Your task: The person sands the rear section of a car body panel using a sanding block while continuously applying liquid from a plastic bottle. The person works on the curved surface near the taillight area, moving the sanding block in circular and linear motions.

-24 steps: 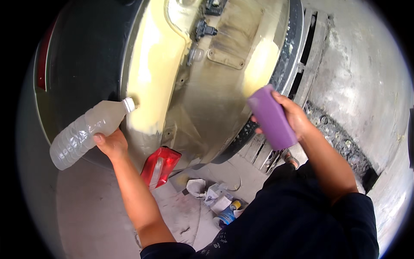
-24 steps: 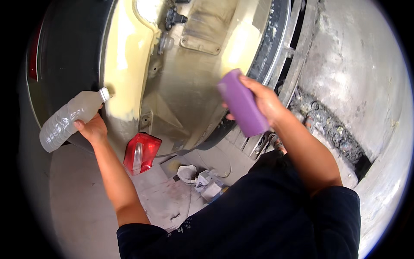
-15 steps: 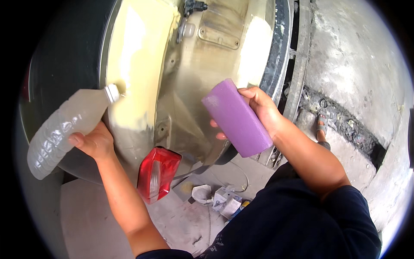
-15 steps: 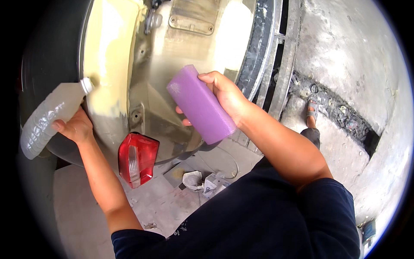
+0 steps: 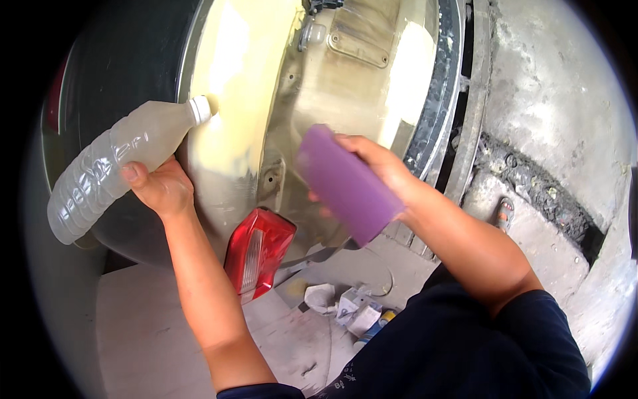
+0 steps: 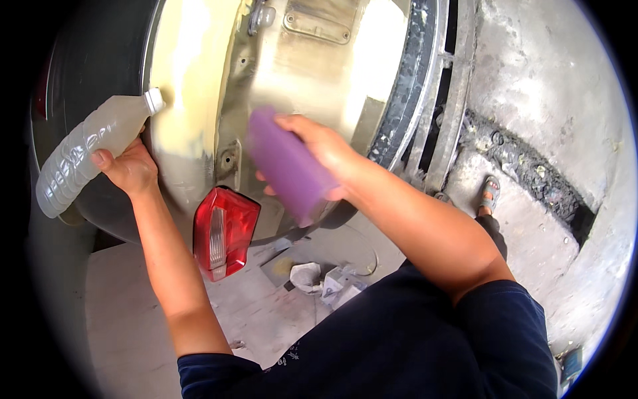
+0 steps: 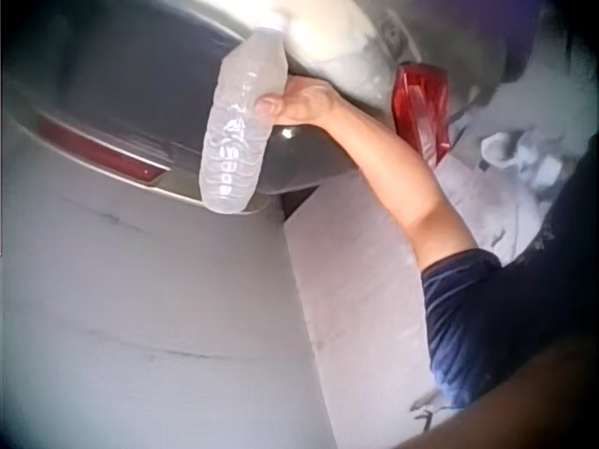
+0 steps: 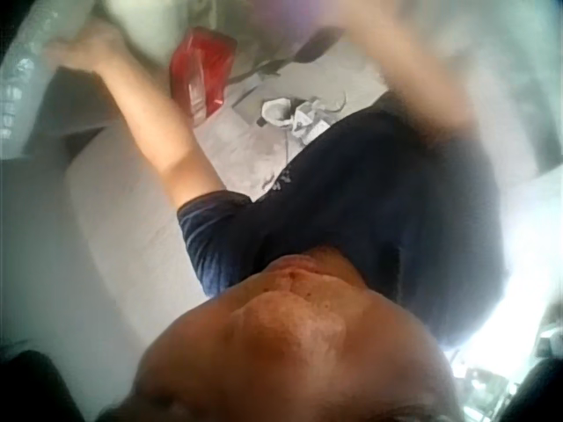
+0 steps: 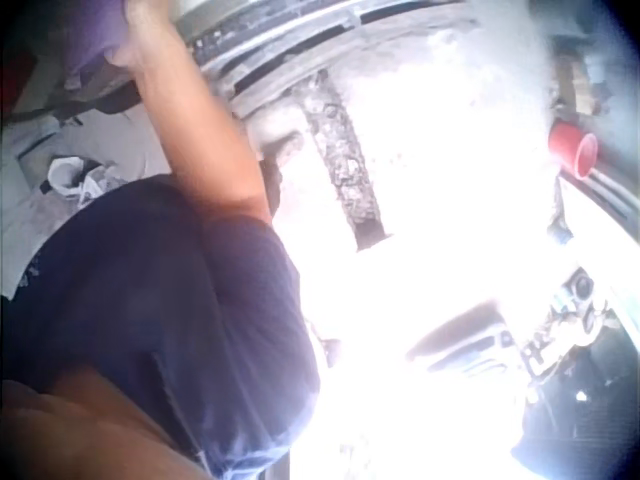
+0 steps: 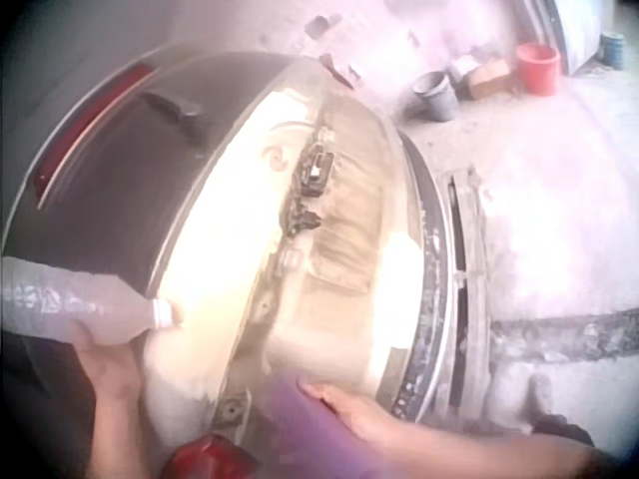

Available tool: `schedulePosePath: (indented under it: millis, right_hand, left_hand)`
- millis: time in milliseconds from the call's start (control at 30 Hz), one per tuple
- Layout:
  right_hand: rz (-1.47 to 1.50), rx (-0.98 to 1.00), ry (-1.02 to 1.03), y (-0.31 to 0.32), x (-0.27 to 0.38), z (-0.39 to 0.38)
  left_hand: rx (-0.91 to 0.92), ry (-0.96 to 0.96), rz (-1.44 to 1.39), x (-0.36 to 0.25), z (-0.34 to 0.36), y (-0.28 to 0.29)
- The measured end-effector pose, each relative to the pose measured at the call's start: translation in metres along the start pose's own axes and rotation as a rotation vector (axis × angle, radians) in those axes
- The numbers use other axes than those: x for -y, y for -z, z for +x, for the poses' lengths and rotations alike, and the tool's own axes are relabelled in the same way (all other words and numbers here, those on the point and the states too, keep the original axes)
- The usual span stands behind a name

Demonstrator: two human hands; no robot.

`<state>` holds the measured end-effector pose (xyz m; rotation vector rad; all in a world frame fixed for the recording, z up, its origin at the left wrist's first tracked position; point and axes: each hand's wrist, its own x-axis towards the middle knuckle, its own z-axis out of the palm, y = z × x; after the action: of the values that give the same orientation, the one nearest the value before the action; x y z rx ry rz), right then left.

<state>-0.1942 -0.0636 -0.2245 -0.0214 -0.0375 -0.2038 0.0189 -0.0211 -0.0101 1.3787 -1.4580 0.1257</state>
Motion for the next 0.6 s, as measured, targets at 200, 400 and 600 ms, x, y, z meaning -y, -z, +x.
schedulePosePath:
  millis: [200, 400, 600]
  right_hand:
    - [0.02, -0.088, -0.244, -0.027, -0.011, 0.02]
    - [0.008, -0.121, -0.174, -0.042, -0.012, 0.031]
    - [0.015, -0.041, -0.076, -0.052, -0.008, 0.038]
  left_hand:
    - [0.125, 0.025, 0.08, -0.007, 0.001, -0.001]
    - [0.093, 0.052, 0.091, -0.008, -0.001, -0.006]
    - [0.044, 0.029, 0.086, -0.005, 0.002, -0.004]
